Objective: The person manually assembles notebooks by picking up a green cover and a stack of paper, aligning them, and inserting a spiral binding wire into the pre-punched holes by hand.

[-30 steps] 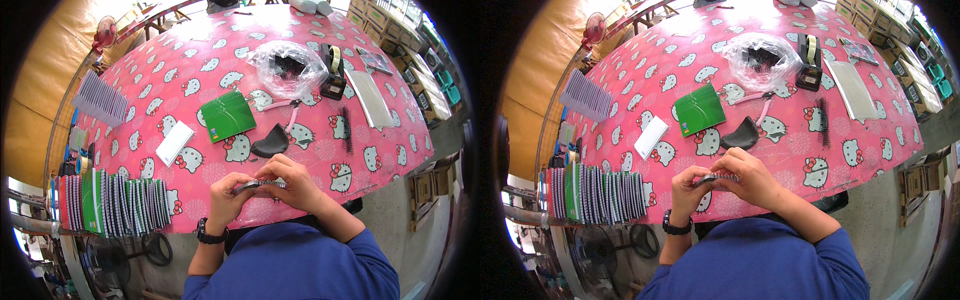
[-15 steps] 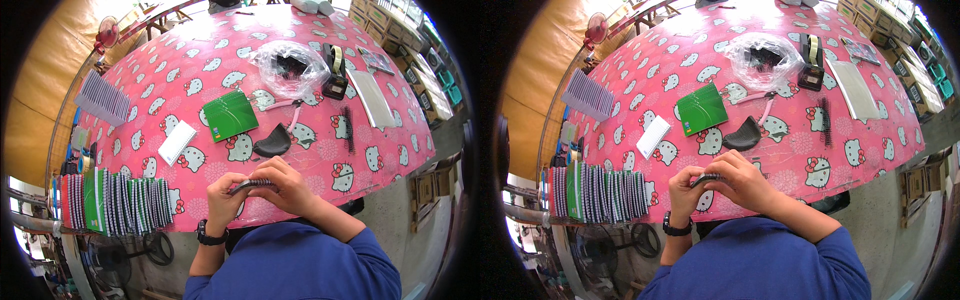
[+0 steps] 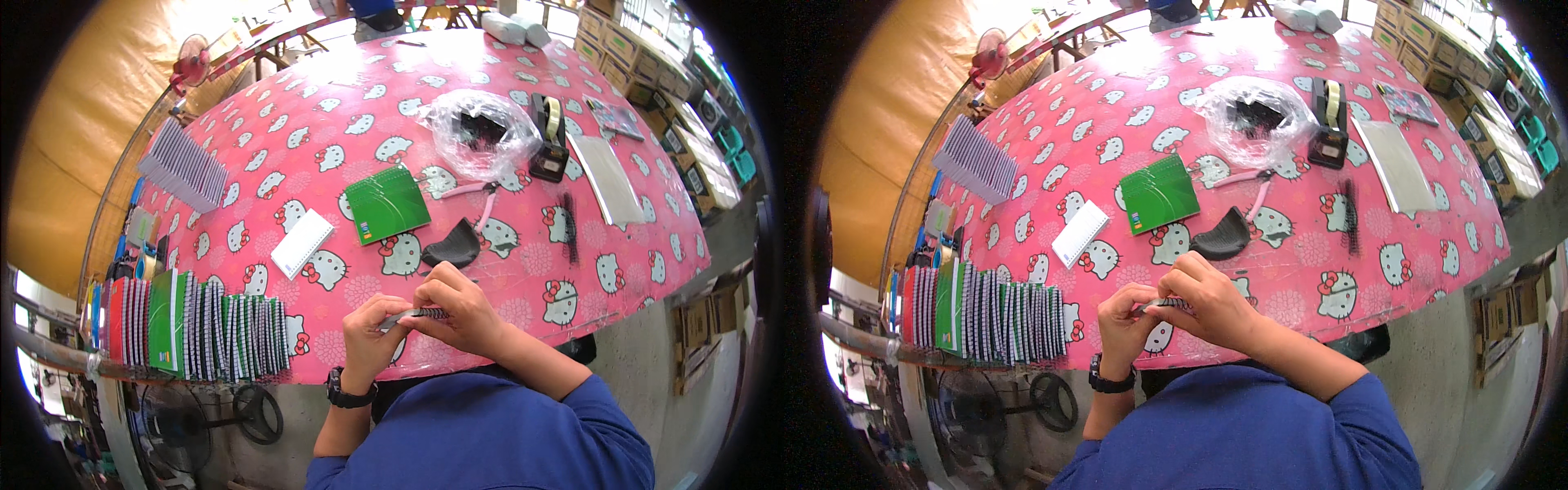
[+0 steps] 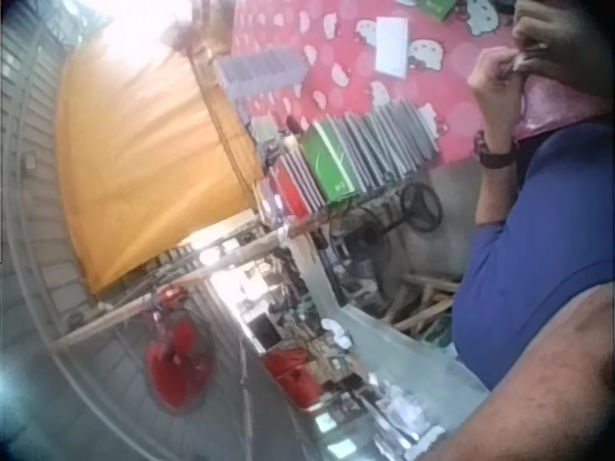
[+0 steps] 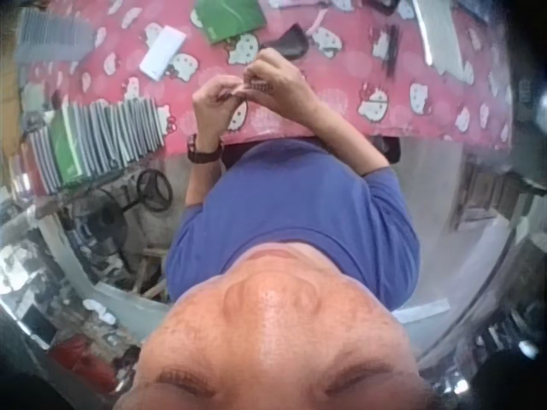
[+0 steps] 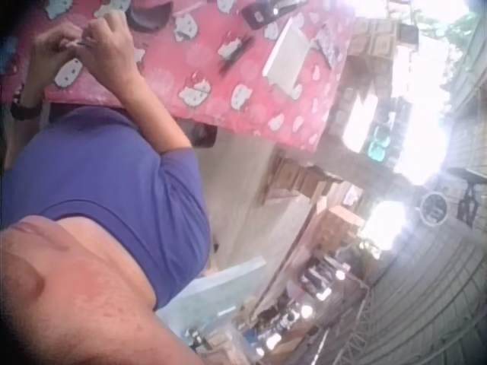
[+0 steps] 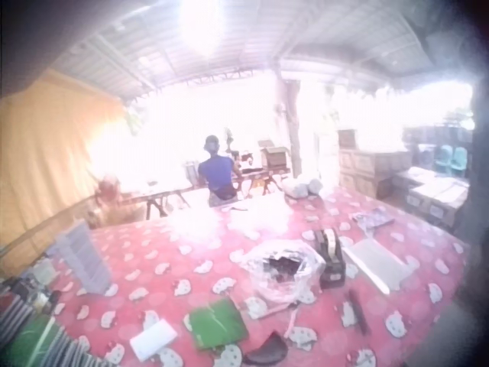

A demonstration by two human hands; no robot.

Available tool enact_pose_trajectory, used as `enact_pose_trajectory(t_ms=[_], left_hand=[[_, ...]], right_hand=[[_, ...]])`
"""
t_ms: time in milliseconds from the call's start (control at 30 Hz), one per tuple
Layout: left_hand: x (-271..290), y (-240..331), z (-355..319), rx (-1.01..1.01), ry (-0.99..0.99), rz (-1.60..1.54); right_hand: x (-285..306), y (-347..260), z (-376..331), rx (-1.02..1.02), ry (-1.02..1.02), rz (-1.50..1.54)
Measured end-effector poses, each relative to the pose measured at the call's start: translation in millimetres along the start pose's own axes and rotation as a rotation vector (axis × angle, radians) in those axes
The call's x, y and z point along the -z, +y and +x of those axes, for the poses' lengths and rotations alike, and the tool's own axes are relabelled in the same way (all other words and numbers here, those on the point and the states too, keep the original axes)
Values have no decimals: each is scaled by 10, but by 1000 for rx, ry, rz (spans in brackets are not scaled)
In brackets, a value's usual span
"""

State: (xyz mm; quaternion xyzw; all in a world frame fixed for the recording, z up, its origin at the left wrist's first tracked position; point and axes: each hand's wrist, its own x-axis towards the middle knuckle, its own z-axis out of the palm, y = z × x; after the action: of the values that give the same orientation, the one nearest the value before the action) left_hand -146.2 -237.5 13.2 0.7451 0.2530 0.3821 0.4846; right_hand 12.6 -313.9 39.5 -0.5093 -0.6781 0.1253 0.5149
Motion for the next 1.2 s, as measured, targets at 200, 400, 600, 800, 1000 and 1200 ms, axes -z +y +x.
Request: enact_pose_trajectory(t_ms=[200, 400, 600, 800, 1000, 1200], left_hand=[[41, 141, 7, 100, 8, -7], [107, 280, -99, -227, 328, 260], [1105, 1025, -274, -157, 649, 287], [2341, 1765, 236, -359, 456, 1246], [2752, 884, 485, -49, 144, 1579], [1640, 1419, 472, -665, 507, 1345]], right_hand=[[31, -82, 61, 155, -64, -91], [-93, -179, 149, 119, -96, -88], [29, -218, 291, 130, 16, 42], [217, 105, 151, -44, -76, 22], [213, 90, 50, -30, -109, -40], [457, 410, -172, -219, -21, -110]])
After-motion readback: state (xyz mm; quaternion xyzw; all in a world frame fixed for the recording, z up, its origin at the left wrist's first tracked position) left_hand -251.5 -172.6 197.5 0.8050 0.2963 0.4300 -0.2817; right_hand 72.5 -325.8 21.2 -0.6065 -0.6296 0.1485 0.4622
